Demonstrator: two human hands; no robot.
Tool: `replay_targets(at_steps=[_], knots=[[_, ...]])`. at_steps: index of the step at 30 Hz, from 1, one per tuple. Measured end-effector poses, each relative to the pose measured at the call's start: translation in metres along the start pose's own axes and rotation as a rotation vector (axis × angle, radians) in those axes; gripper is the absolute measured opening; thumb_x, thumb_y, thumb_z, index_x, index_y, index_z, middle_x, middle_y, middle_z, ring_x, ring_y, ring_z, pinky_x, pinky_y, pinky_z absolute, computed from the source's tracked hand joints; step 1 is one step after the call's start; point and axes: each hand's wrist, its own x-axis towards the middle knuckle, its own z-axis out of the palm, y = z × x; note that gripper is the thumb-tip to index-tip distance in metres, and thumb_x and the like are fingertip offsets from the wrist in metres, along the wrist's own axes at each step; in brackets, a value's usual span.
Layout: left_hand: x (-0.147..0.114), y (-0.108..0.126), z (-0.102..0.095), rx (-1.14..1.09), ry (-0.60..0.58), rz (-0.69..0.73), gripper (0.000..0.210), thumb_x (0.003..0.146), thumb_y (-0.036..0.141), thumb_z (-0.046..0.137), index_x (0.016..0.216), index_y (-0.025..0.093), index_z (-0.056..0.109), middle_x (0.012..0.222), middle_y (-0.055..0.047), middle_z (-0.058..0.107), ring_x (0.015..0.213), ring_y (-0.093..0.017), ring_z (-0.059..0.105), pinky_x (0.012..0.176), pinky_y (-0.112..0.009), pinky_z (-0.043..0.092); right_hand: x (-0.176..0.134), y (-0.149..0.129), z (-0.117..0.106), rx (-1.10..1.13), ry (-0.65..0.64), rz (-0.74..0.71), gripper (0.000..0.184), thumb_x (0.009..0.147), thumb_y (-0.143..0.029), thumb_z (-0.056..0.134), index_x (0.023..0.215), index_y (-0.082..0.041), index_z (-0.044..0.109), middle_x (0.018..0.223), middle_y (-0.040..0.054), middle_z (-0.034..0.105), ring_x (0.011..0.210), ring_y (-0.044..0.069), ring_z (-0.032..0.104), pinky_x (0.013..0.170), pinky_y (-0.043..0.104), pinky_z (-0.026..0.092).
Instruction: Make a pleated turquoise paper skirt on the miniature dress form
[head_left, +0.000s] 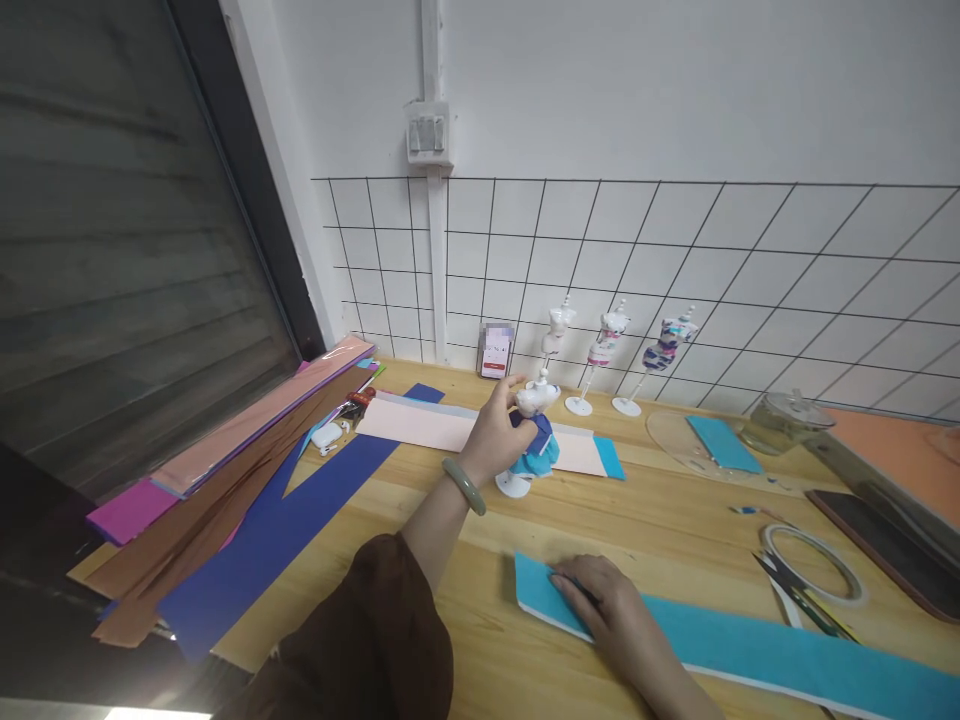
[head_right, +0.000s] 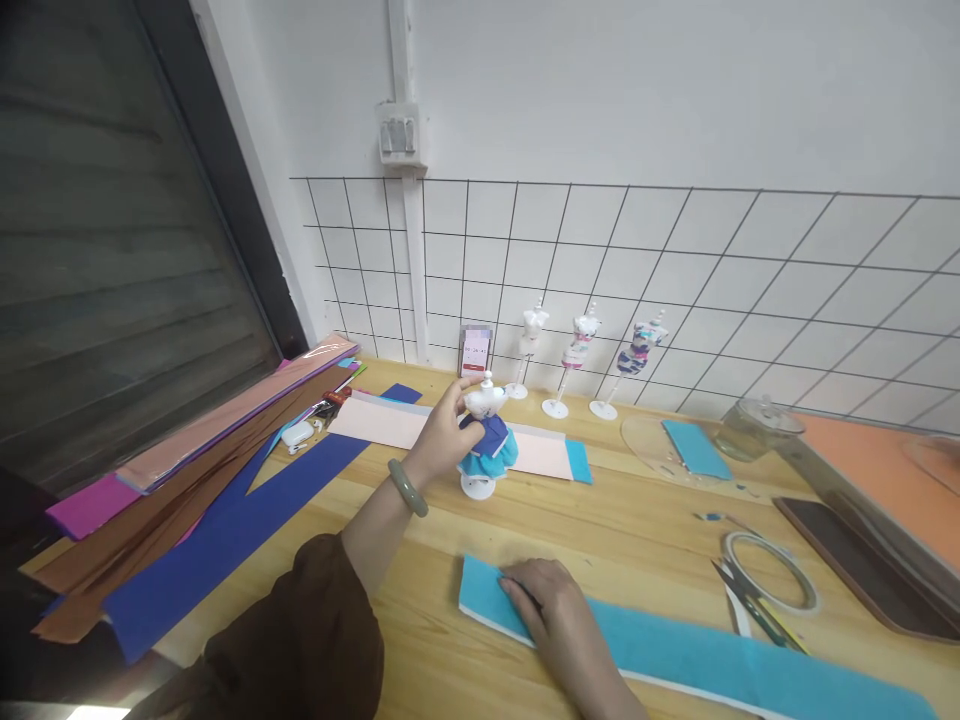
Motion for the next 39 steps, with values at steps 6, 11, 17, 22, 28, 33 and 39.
replay_targets(at_steps=[6, 11, 17, 22, 28, 33, 39], knots=[[0.0013, -0.0024, -0.0007, -0.060, -0.028, 0.038, 0.048, 0.071, 0.004, 0.047, 0.116, 0.018, 0.051, 0.116, -0.008, 0.060, 0.108, -0.019, 0.056, 0.091, -0.030, 0.044, -0.0001, 0.0000, -0.0009, -0.005, 0.013, -0.001, 0.028, 0.094, -0.038, 0.044, 0.091, -0.022, 0.067, 0.092, 0.0066, 0.071, 0.088, 0.021, 0.064, 0.081, 0.035, 0.049], [0.0012, -0.0048, 0.0003, -0.071, -0.055, 0.053, 0.043, 0.071, 0.007, 0.050, 0.113, 0.019, 0.053, 0.115, -0.007, 0.060, 0.105, -0.019, 0.057, 0.092, -0.031, 0.044, 0.0002, -0.0017, -0.0008, 0.003, 0.017, 0.014, 0.026, 0.094, -0.037, 0.044, 0.091, -0.022, 0.066, 0.092, 0.0061, 0.071, 0.088, 0.021, 0.065, 0.081, 0.035, 0.049], [0.0056, -0.0051, 0.0012, -0.282, 0.000, -0.016, 0.034, 0.070, 0.009, 0.047, 0.102, 0.018, 0.052, 0.100, -0.005, 0.065, 0.094, -0.018, 0.063, 0.087, -0.033, 0.047, 0.0010, -0.0048, -0.0023, 0.016, 0.020, 0.019, 0.028, 0.094, -0.037, 0.044, 0.088, -0.022, 0.066, 0.088, 0.0055, 0.071, 0.085, 0.020, 0.065, 0.079, 0.034, 0.050], [0.0060, -0.0001, 0.0008, -0.434, -0.065, -0.143, 0.035, 0.067, 0.011, 0.048, 0.102, 0.017, 0.051, 0.093, -0.005, 0.068, 0.090, -0.020, 0.066, 0.077, -0.031, 0.050, 0.0008, -0.0040, -0.0031, 0.028, 0.029, 0.007, 0.030, 0.094, -0.039, 0.043, 0.090, -0.022, 0.067, 0.091, 0.0075, 0.072, 0.086, 0.021, 0.066, 0.079, 0.035, 0.051], [0.0049, 0.0007, -0.0006, -0.429, -0.144, -0.144, 0.040, 0.067, 0.010, 0.050, 0.106, 0.017, 0.051, 0.093, -0.005, 0.069, 0.093, -0.020, 0.066, 0.074, -0.028, 0.049, -0.0012, -0.0030, -0.0031, 0.054, 0.055, 0.019, 0.029, 0.093, -0.038, 0.043, 0.095, -0.022, 0.068, 0.095, 0.0084, 0.072, 0.089, 0.022, 0.066, 0.080, 0.036, 0.052], [0.0041, 0.0017, -0.0013, -0.419, -0.195, -0.101, 0.040, 0.068, 0.012, 0.051, 0.108, 0.017, 0.051, 0.101, -0.006, 0.067, 0.093, -0.019, 0.065, 0.079, -0.029, 0.048, -0.0015, -0.0050, -0.0024, 0.092, 0.052, 0.044, 0.030, 0.094, -0.037, 0.042, 0.097, -0.022, 0.067, 0.096, 0.0092, 0.072, 0.089, 0.023, 0.065, 0.080, 0.036, 0.052], [0.0036, 0.0009, -0.0032, -0.354, -0.227, -0.051, 0.038, 0.067, 0.013, 0.050, 0.105, 0.016, 0.055, 0.101, -0.006, 0.066, 0.096, -0.020, 0.061, 0.083, -0.031, 0.046, -0.0006, -0.0092, -0.0037, 0.156, 0.032, 0.086, 0.034, 0.093, -0.043, 0.041, 0.092, -0.021, 0.066, 0.094, 0.0095, 0.072, 0.087, 0.022, 0.065, 0.078, 0.034, 0.051]])
